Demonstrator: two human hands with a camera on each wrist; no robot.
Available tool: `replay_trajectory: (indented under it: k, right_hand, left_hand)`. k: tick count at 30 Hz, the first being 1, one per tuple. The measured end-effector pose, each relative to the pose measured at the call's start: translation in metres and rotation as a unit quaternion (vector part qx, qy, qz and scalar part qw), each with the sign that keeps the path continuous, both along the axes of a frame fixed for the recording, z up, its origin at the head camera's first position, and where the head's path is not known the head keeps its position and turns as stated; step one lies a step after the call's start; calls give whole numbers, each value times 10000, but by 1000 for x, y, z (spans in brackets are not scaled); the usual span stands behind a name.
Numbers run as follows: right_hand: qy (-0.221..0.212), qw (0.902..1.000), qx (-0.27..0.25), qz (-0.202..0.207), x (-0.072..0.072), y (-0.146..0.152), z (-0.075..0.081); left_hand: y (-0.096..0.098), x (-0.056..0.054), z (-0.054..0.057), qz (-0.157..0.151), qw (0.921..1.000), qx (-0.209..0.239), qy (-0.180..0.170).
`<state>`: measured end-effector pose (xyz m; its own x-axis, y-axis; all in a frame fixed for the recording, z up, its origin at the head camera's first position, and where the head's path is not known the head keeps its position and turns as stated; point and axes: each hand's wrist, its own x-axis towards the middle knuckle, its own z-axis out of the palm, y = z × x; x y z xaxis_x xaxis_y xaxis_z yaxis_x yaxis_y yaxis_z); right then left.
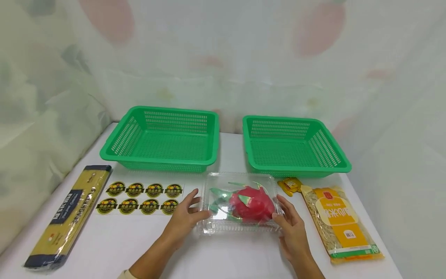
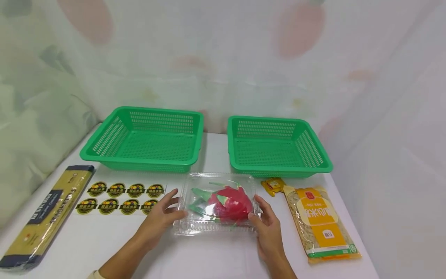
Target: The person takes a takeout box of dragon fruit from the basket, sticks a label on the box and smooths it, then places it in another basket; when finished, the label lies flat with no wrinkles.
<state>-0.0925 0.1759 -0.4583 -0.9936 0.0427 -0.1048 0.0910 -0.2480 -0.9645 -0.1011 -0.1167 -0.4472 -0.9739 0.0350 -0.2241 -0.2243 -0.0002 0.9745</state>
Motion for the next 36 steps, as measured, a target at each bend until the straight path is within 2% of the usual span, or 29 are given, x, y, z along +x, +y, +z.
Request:
replay_trajectory:
  k: [16,24,29,32,36]
  right_hand:
    - [-173,9997,159,-62,0,0,1]
    - [-136,9998,146,-12,1,-3,2]
    - [-232,9995,189,-27,1,-2,1]
    - [-274,9994,212,-22,1,-1,0]
    - [-274,9994,232,-5,1,-1,1]
  left_hand:
    - [-35,1,16,441,9982,49,400]
    - [-65,1,27,811,9938,-528,553]
    - [-87,-1,31,1064,9827,-1217,900]
    - [-100,-3,32,1352,9725,-1552,1092]
    - [-114,-4,33,1740,9611,-1813,1149]
